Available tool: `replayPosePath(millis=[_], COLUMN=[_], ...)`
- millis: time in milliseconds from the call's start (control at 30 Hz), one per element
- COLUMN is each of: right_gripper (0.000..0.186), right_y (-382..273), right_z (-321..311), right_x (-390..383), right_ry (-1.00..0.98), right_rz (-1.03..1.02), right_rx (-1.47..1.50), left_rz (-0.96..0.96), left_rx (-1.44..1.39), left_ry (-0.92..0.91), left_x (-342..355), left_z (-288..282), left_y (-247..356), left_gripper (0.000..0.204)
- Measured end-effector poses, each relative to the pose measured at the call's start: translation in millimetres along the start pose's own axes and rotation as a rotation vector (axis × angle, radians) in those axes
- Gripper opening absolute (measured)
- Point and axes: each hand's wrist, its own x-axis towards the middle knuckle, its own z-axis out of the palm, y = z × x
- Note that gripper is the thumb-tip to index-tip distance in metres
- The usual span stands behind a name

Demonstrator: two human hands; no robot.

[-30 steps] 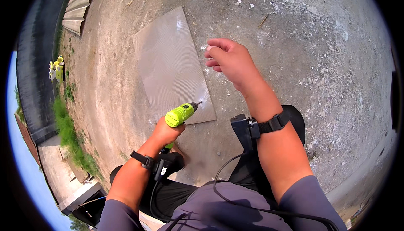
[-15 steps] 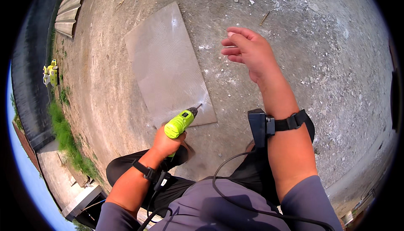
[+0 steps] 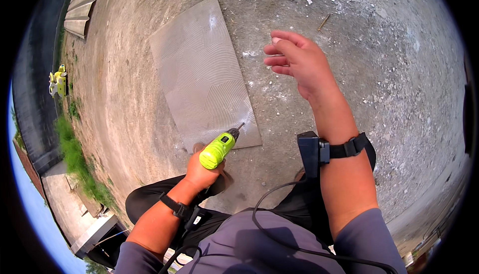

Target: The person uses a cordless drill to make holes in a rectangular ceramic tile placed on the ground. The person drills multiple holes, repositions the tile, and continues drilling at different locations.

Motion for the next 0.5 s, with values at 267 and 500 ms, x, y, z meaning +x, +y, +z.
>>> replayPosePath(millis=[267,500], right_gripper=[0.042,0.042], right_y=[1.2,-1.9], right_z=[-6.4,-10.0], right_x=[-2.6,-7.2], right_ry=[0.007,0.003], right_rz=[-0.007,-0.026], right_rx=[0.002,0.008], left_rz=[0.041,0.027], left_rx=[0.042,0.006], left_ry=[0.040,0.052], left_x=[-0.7,-1.3], left_z=[1.1,2.3], left_y=[7.7,5.1], left_gripper=[0.041,0.037])
